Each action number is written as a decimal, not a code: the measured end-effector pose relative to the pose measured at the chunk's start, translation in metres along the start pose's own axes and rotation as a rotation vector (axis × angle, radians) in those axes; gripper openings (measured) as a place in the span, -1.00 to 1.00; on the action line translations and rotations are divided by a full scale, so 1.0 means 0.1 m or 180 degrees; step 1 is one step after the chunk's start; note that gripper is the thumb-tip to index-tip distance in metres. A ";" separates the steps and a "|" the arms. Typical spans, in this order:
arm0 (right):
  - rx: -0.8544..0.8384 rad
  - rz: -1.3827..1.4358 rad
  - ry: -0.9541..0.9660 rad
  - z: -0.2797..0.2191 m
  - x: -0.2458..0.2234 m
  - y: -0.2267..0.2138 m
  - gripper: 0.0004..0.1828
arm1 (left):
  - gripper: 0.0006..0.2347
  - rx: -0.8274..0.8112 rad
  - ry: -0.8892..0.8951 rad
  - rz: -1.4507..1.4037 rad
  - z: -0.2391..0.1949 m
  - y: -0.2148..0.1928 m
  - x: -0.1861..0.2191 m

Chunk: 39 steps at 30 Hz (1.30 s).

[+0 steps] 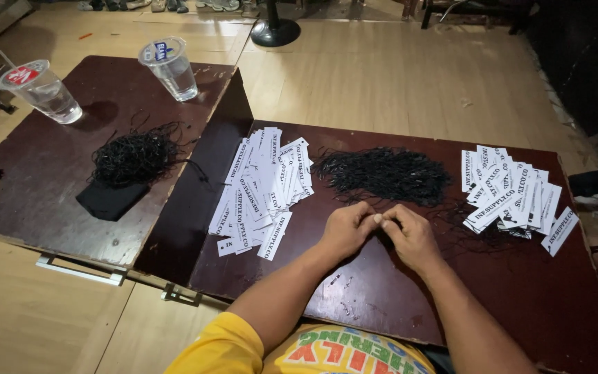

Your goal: The person sits at a table and repeatedly picks up small white paper strips and black cables. They insert the paper strips into the ends of the cables and place the finished items into a pile on the right side of the table.

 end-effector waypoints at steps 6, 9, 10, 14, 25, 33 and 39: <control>-0.0064 -0.0049 -0.0066 0.00 0.06 0.03 -0.96 | -0.85 -0.0139 -0.0135 -0.0204 -0.01 0.00 -0.01; -0.0129 0.0079 -0.0019 0.00 -0.05 0.01 -0.97 | -0.84 -0.0104 -0.0235 -0.0315 0.00 0.05 -0.08; -0.0131 0.0077 -0.0020 0.00 -0.06 0.01 -0.97 | -0.84 -0.0102 -0.0236 -0.0316 0.00 0.05 -0.09; -0.0083 -0.0007 -0.0005 -0.01 -0.08 0.02 -0.98 | -0.85 -0.0060 -0.0166 -0.0344 -0.01 0.05 -0.10; 0.0018 -0.0100 0.0171 -0.01 0.14 0.09 -0.97 | -0.90 0.0719 -0.0029 0.1373 0.03 -0.57 -0.18; 0.0002 -0.0495 0.0332 -0.01 0.19 0.12 -0.95 | -0.62 0.1085 -0.1338 0.3027 -0.52 -1.77 -0.51; -0.0057 -0.0565 0.0403 -0.04 0.17 0.11 -0.91 | -0.48 0.0512 -0.1889 0.2505 -0.50 -1.82 -0.42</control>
Point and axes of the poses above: each hand's wrist, its own z-axis towards the middle knuckle, its own y-axis out of the palm, x = y × z, the point moved 2 cm from there along z, towards the middle knuckle, and after that the axes turned 10 degrees about y, right-handed, at the moved point
